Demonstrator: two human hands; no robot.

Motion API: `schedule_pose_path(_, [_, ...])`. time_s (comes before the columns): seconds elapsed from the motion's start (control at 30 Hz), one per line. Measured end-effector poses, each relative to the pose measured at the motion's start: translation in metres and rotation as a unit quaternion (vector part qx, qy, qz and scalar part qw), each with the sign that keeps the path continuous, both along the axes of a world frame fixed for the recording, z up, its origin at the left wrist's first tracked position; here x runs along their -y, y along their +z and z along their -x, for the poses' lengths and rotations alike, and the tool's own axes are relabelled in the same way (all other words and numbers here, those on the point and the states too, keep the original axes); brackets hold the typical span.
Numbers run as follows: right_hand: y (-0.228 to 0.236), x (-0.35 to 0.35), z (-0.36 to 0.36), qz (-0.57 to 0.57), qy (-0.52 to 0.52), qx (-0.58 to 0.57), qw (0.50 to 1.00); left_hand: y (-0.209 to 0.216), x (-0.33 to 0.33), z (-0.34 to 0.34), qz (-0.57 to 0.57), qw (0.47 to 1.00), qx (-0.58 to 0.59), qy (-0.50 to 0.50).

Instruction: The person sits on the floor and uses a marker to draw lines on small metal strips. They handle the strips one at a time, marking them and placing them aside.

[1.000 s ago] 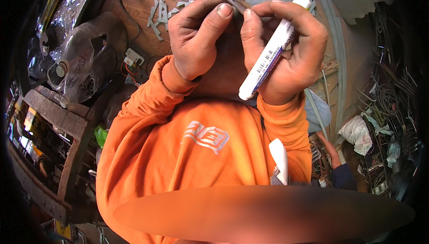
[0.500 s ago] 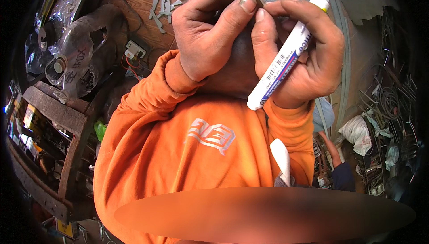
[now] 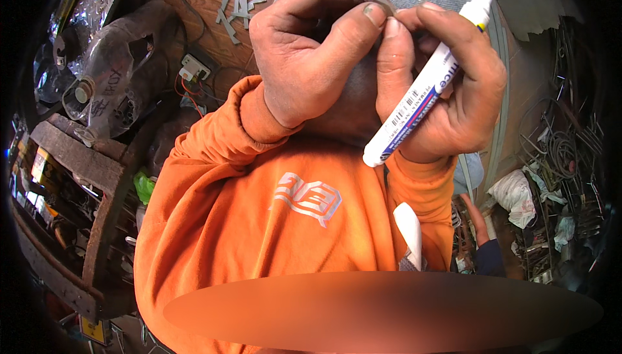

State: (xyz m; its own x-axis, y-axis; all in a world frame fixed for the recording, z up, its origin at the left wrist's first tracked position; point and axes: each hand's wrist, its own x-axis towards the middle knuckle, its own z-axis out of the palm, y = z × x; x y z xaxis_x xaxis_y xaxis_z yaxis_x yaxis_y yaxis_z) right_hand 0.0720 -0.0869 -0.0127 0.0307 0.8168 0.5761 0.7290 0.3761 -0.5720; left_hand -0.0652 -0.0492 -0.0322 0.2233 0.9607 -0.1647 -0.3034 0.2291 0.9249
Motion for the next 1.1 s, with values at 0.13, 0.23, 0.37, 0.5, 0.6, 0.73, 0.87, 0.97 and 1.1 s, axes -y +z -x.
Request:
schedule_pose_path(0.13, [-0.001, 0.000, 0.001, 0.001, -0.011, -0.002, 1.000, 0.000, -0.001, 0.000, 0.002, 1.000, 0.000, -0.003])
schedule_pose_path(0.23, [0.000, 0.001, 0.000, 0.000, 0.000, -0.003, 1.000, 0.001, 0.000, 0.001, 0.008, 1.000, 0.011, -0.001])
schedule_pose_path(0.37, [-0.001, 0.001, 0.000, 0.001, -0.009, -0.001, 1.000, -0.003, 0.001, 0.003, 0.026, 0.999, 0.027, -0.002])
schedule_pose_path(0.5, [0.000, 0.000, 0.006, 0.006, -0.023, 0.003, 1.000, -0.014, 0.001, 0.009, 0.034, 0.999, 0.016, 0.009])
schedule_pose_path(0.6, [0.007, 0.000, 0.012, 0.016, -0.039, 0.005, 0.999, -0.018, 0.002, 0.011, 0.020, 1.000, -0.009, 0.003])
schedule_pose_path(0.73, [0.010, -0.004, 0.010, 0.036, -0.057, 0.048, 0.997, -0.020, 0.004, 0.011, 0.022, 1.000, 0.001, 0.001])
schedule_pose_path(0.87, [-0.009, -0.007, 0.001, -0.048, -0.015, -0.027, 0.998, -0.017, 0.003, 0.014, 0.020, 1.000, 0.009, -0.003])
schedule_pose_path(0.97, [-0.021, 0.002, 0.005, -0.028, -0.054, -0.104, 0.993, -0.015, 0.001, 0.017, 0.012, 0.999, -0.008, -0.029])
schedule_pose_path(1.1, [-0.021, 0.005, 0.004, -0.031, -0.048, -0.107, 0.993, -0.013, 0.002, 0.010, 0.032, 0.999, 0.020, -0.017])
